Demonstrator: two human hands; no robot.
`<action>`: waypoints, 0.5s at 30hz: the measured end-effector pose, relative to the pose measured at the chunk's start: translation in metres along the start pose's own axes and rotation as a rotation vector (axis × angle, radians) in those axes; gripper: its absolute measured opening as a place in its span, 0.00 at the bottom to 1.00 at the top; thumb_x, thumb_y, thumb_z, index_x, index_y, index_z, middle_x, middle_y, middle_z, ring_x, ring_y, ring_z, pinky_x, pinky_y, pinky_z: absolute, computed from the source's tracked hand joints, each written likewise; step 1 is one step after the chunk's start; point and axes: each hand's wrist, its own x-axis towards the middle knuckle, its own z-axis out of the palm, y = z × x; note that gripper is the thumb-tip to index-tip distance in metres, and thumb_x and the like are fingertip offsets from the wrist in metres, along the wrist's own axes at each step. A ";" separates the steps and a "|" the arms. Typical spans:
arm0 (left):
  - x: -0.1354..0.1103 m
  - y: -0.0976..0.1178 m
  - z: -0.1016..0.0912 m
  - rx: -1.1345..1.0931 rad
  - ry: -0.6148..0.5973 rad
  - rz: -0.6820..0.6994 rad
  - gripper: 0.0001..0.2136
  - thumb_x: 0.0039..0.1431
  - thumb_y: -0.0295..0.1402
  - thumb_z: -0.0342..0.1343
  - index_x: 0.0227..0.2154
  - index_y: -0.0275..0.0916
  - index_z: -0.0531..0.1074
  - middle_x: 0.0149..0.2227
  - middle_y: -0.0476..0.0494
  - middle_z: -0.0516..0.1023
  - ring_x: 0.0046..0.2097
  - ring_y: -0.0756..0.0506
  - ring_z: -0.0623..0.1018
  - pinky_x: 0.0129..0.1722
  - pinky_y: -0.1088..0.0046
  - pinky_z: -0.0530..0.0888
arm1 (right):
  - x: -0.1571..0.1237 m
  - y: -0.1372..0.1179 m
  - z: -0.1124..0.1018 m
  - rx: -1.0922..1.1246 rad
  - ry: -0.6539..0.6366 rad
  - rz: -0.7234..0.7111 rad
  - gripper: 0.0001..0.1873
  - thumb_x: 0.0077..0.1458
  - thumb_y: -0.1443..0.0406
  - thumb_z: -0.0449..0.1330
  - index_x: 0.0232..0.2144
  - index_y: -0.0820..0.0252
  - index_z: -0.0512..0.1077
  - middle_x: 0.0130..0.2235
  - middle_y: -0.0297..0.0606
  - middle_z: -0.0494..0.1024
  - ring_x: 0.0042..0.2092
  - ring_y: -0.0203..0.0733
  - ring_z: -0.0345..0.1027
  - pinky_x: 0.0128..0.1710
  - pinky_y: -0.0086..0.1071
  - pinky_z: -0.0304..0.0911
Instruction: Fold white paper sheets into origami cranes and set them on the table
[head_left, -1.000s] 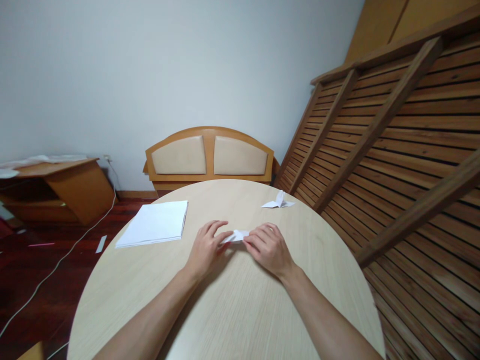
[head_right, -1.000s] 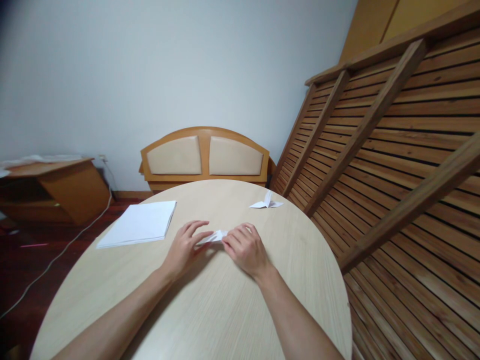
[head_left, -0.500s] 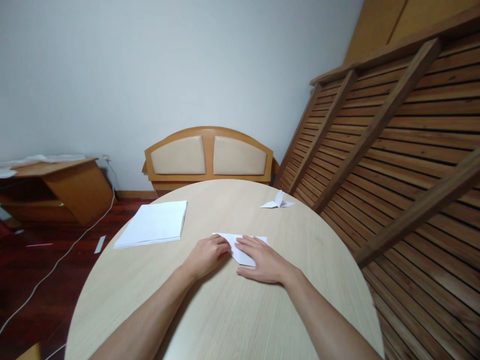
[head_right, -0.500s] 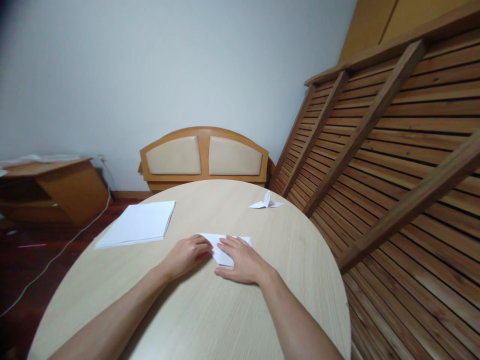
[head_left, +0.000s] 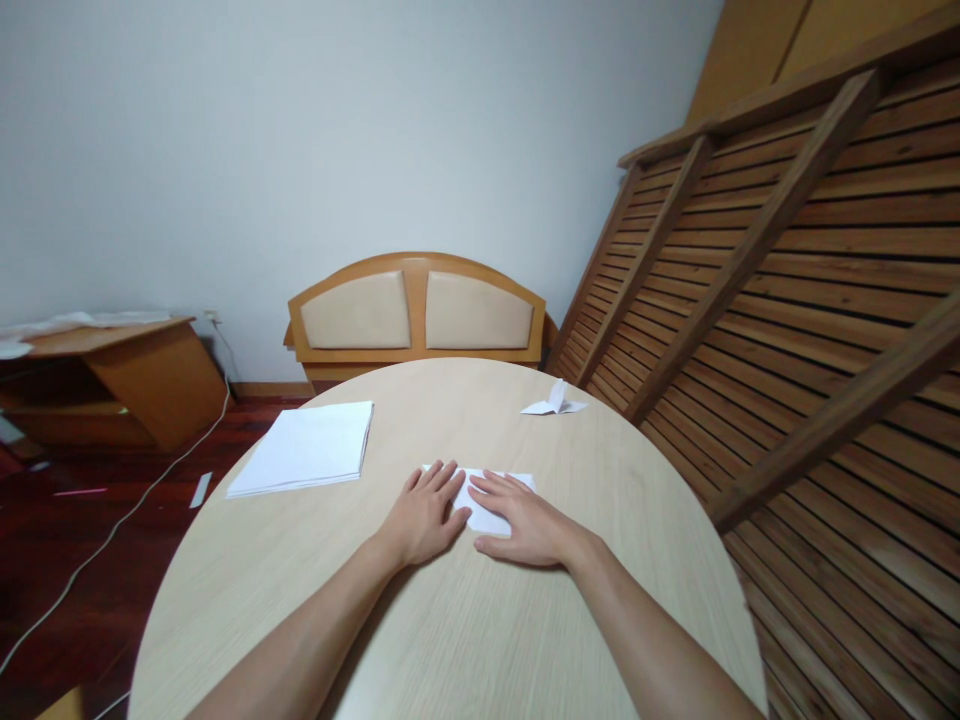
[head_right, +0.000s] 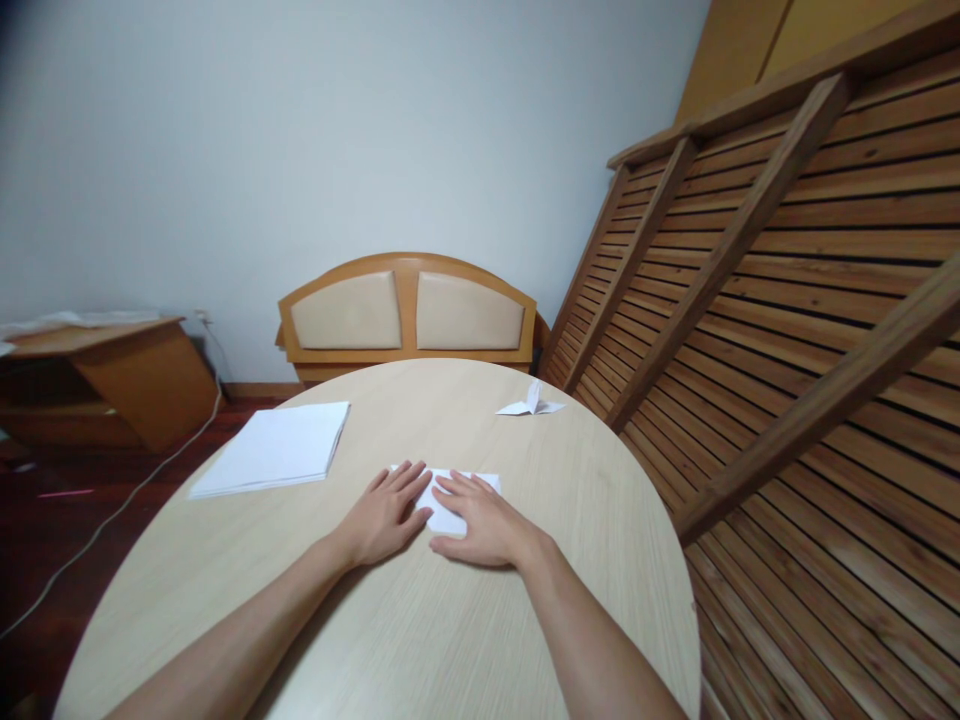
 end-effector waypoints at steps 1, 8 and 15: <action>0.000 0.000 0.001 0.023 -0.015 -0.015 0.27 0.65 0.45 0.49 0.65 0.42 0.60 0.68 0.36 0.57 0.69 0.32 0.56 0.65 0.44 0.53 | 0.000 0.000 0.000 -0.002 0.000 -0.001 0.42 0.56 0.50 0.62 0.67 0.57 0.56 0.69 0.45 0.55 0.71 0.53 0.42 0.69 0.50 0.39; -0.001 0.006 0.007 0.207 0.022 -0.196 0.37 0.62 0.52 0.48 0.65 0.28 0.59 0.67 0.22 0.55 0.68 0.23 0.56 0.63 0.40 0.51 | -0.001 0.000 0.000 -0.006 -0.016 0.032 0.40 0.56 0.49 0.62 0.67 0.52 0.58 0.70 0.43 0.52 0.71 0.54 0.40 0.69 0.53 0.36; -0.002 0.012 0.005 0.280 0.075 -0.261 0.31 0.65 0.48 0.47 0.63 0.31 0.62 0.67 0.29 0.59 0.68 0.30 0.58 0.65 0.48 0.55 | -0.001 -0.002 -0.003 -0.012 -0.058 0.049 0.41 0.56 0.48 0.61 0.67 0.52 0.56 0.71 0.42 0.50 0.71 0.53 0.38 0.69 0.51 0.36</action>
